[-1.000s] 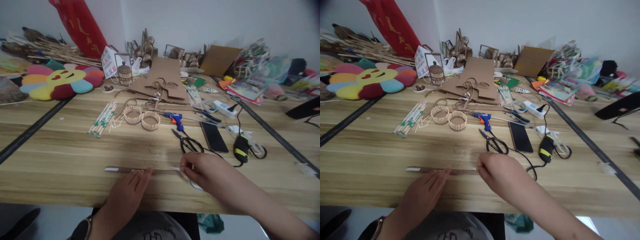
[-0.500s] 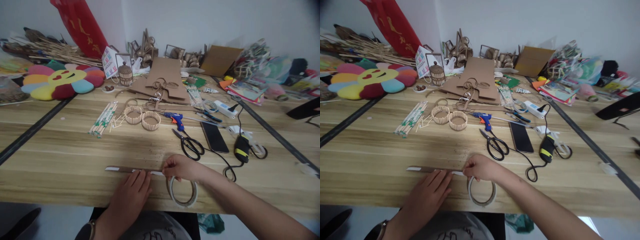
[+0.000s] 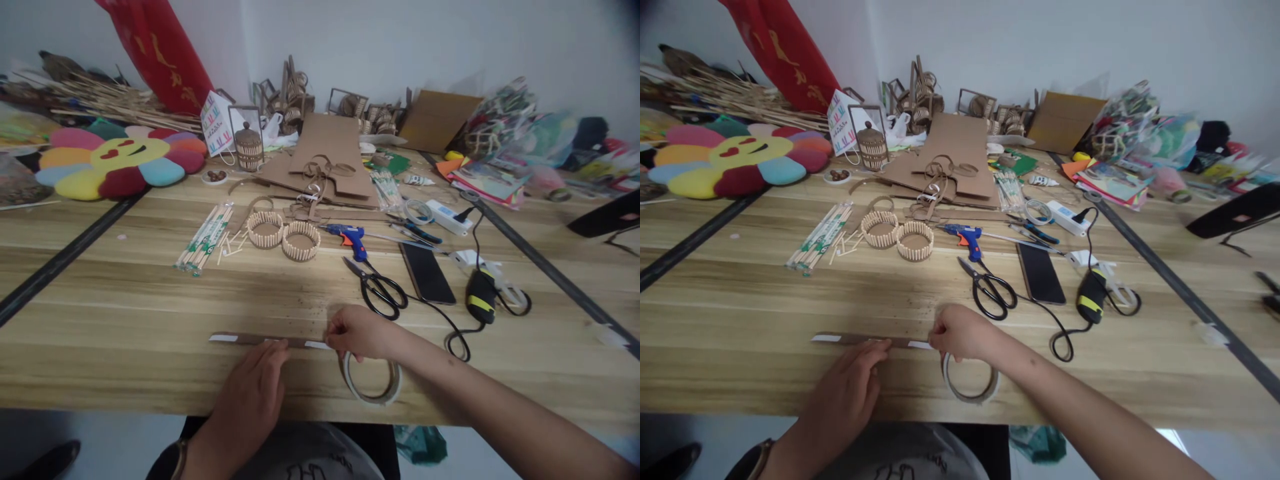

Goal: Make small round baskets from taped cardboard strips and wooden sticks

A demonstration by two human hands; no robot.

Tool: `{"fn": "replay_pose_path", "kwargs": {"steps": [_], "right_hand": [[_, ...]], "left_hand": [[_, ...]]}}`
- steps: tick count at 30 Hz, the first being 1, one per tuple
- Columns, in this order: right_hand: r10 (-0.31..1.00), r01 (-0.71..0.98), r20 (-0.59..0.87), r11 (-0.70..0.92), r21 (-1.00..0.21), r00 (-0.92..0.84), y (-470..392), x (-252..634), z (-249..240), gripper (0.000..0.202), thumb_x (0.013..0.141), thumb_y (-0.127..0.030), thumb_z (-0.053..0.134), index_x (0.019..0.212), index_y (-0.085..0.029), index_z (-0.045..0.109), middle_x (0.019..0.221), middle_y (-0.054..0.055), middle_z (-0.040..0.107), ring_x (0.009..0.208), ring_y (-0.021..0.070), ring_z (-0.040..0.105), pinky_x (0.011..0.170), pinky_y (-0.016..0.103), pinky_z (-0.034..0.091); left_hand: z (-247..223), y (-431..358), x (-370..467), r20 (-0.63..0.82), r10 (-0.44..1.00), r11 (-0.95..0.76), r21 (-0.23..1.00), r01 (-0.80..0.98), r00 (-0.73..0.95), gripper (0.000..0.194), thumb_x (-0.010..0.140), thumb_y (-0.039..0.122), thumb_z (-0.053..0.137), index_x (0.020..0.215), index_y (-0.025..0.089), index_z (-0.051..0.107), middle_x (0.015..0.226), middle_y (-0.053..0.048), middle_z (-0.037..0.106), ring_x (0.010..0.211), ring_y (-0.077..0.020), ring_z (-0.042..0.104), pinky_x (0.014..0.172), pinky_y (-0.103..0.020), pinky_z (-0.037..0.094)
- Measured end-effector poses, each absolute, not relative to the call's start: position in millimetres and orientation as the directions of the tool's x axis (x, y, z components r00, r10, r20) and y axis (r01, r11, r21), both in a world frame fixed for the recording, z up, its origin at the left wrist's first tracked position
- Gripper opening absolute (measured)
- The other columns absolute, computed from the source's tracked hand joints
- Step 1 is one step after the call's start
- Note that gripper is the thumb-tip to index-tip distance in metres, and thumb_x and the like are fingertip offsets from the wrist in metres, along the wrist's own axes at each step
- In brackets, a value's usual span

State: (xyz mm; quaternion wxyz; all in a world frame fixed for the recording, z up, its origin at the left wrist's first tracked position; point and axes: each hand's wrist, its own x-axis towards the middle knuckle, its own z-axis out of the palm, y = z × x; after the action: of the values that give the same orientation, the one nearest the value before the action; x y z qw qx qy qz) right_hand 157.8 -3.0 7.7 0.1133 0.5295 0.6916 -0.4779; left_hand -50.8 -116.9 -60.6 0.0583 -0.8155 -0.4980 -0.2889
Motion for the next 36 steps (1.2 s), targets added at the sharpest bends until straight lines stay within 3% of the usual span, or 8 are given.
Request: {"fn": "replay_pose_path", "kwargs": {"steps": [3, 5, 11, 18, 23, 31, 36], "right_hand": [[0.624, 0.849, -0.660, 0.009, -0.528, -0.417, -2, 158, 7, 0.019, 0.075, -0.019, 0.057, 0.058, -0.016, 0.066, 0.055, -0.001, 0.065, 0.040, 0.0088, 0.051, 0.042, 0.019, 0.036], [0.623, 0.856, -0.662, 0.023, -0.516, -0.416, -2, 158, 7, 0.019, 0.075, -0.019, 0.057, 0.058, -0.017, 0.066, 0.056, -0.001, 0.065, 0.041, 0.0092, 0.052, 0.042, 0.019, 0.036], [0.621, 0.874, -0.664, 0.069, -0.482, -0.415, -1, 155, 11, 0.022, 0.076, -0.020, 0.055, 0.056, -0.017, 0.064, 0.050, -0.002, 0.060, 0.042, 0.0109, 0.054, 0.042, 0.020, 0.036], [0.628, 0.898, -0.670, 0.110, -0.426, -0.395, 0, 151, 17, 0.023, 0.077, -0.020, 0.055, 0.057, -0.017, 0.066, 0.050, -0.001, 0.060, 0.045, 0.0118, 0.057, 0.042, 0.019, 0.035], [0.636, 0.914, -0.669, 0.157, -0.374, -0.383, 0, 146, 24, 0.023, 0.078, -0.020, 0.055, 0.061, -0.015, 0.071, 0.054, 0.001, 0.065, 0.046, 0.0117, 0.058, 0.042, 0.019, 0.034], [0.664, 0.921, -0.638, 0.270, -0.282, -0.390, -2, 142, 30, 0.027, 0.080, -0.020, 0.052, 0.068, -0.016, 0.076, 0.056, 0.003, 0.067, 0.050, 0.0130, 0.059, 0.044, 0.020, 0.034], [0.719, 0.919, -0.576, 0.350, -0.183, -0.389, -7, 137, 35, 0.023, 0.081, -0.021, 0.056, 0.078, -0.017, 0.079, 0.077, 0.008, 0.076, 0.072, 0.0187, 0.068, 0.052, 0.023, 0.037]], "left_hand": [[-62, -119, -56, 0.533, 0.806, -0.454, 0.276, 0.847, 0.258, 0.022, 0.094, 0.008, 0.034, 0.104, 0.018, 0.051, 0.107, -0.011, 0.071, 0.098, -0.0199, 0.069, 0.082, -0.032, 0.059], [-62, -121, -57, 0.513, 0.819, -0.436, 0.266, 0.860, 0.257, 0.022, 0.094, 0.009, 0.034, 0.105, 0.017, 0.051, 0.108, -0.012, 0.070, 0.098, -0.0207, 0.069, 0.081, -0.033, 0.059], [-59, -121, -48, 0.349, 0.839, -0.461, 0.052, 0.886, 0.417, 0.042, 0.095, 0.010, 0.037, 0.135, 0.021, 0.049, 0.117, -0.015, 0.066, 0.097, -0.0257, 0.069, 0.078, -0.039, 0.059], [-52, -115, -37, 0.219, 0.852, -0.472, -0.069, 0.879, 0.475, 0.041, 0.089, 0.021, 0.064, 0.129, 0.022, 0.061, 0.113, -0.017, 0.068, 0.093, -0.0310, 0.069, 0.073, -0.043, 0.060], [-47, -112, -34, 0.189, 0.857, -0.477, -0.061, 0.877, 0.480, 0.045, 0.084, 0.026, 0.073, 0.128, 0.021, 0.063, 0.114, -0.017, 0.069, 0.093, -0.0312, 0.069, 0.075, -0.045, 0.060], [-46, -113, -33, 0.116, 0.888, -0.447, -0.003, 0.895, 0.444, 0.042, 0.088, 0.025, 0.068, 0.130, 0.022, 0.063, 0.119, -0.016, 0.068, 0.099, -0.0312, 0.067, 0.080, -0.045, 0.059], [-45, -112, -34, 0.115, 0.882, -0.461, 0.009, 0.887, 0.457, 0.042, 0.089, 0.025, 0.067, 0.130, 0.022, 0.063, 0.119, -0.016, 0.068, 0.098, -0.0308, 0.067, 0.080, -0.045, 0.058]]}}
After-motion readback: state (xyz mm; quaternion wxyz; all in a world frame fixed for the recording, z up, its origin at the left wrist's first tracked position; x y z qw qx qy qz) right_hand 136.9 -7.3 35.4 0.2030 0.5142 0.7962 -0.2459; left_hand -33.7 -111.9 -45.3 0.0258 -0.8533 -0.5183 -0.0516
